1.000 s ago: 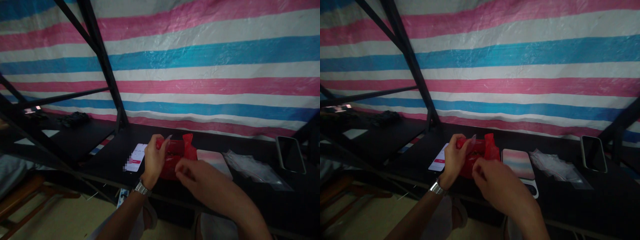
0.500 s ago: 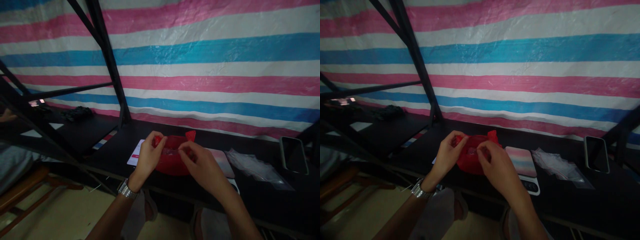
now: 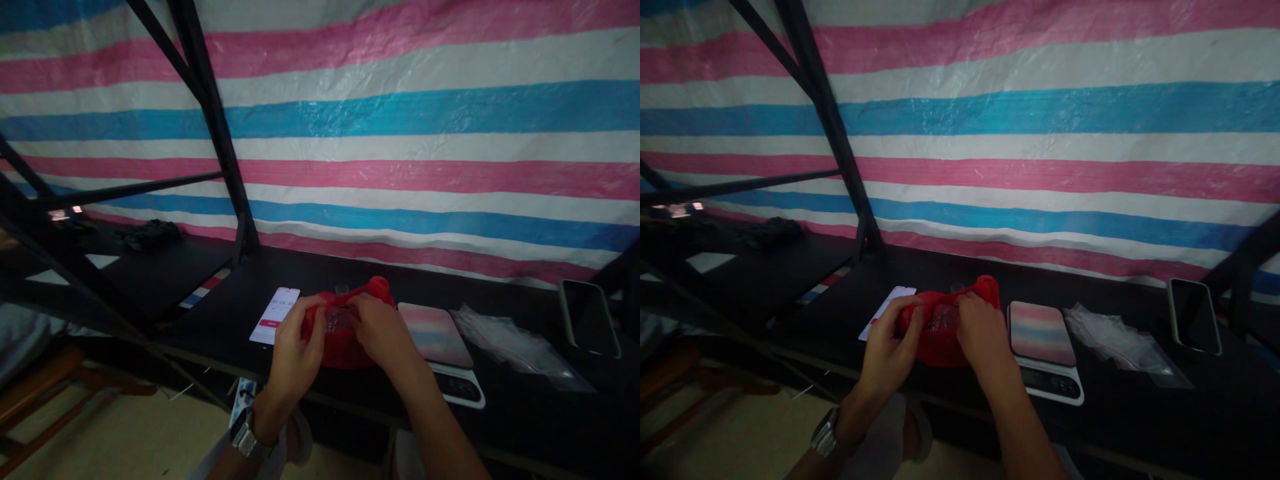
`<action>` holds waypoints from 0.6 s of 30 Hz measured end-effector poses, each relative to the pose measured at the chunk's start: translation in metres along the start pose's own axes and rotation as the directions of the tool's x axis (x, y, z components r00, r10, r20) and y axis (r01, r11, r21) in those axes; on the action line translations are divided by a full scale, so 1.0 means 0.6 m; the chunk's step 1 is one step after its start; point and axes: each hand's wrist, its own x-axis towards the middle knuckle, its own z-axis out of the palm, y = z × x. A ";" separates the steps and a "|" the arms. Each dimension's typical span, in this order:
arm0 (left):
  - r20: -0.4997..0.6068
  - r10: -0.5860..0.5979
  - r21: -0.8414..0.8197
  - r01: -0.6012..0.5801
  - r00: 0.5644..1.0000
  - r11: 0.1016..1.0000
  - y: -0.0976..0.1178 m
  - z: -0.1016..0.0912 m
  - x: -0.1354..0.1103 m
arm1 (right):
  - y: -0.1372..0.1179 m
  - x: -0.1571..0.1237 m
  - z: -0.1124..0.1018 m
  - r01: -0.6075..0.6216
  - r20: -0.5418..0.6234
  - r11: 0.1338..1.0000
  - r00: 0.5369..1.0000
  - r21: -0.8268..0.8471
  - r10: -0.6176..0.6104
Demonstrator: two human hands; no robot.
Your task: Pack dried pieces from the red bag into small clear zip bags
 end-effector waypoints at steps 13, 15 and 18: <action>-0.150 -0.109 -0.102 0.094 0.983 0.990 -0.034 0.022 -0.012 | 0.047 -0.001 -0.028 0.019 -0.280 0.935 0.956 0.354 0.086; -0.114 -0.108 -0.119 0.095 0.988 0.988 -0.038 0.024 -0.017 | 0.070 -0.010 -0.045 0.053 -0.395 0.850 0.900 0.523 0.186; -0.065 -0.072 -0.112 0.064 0.995 0.992 -0.049 0.025 -0.027 | 0.126 -0.039 -0.089 -0.034 -0.540 0.803 0.724 0.595 0.430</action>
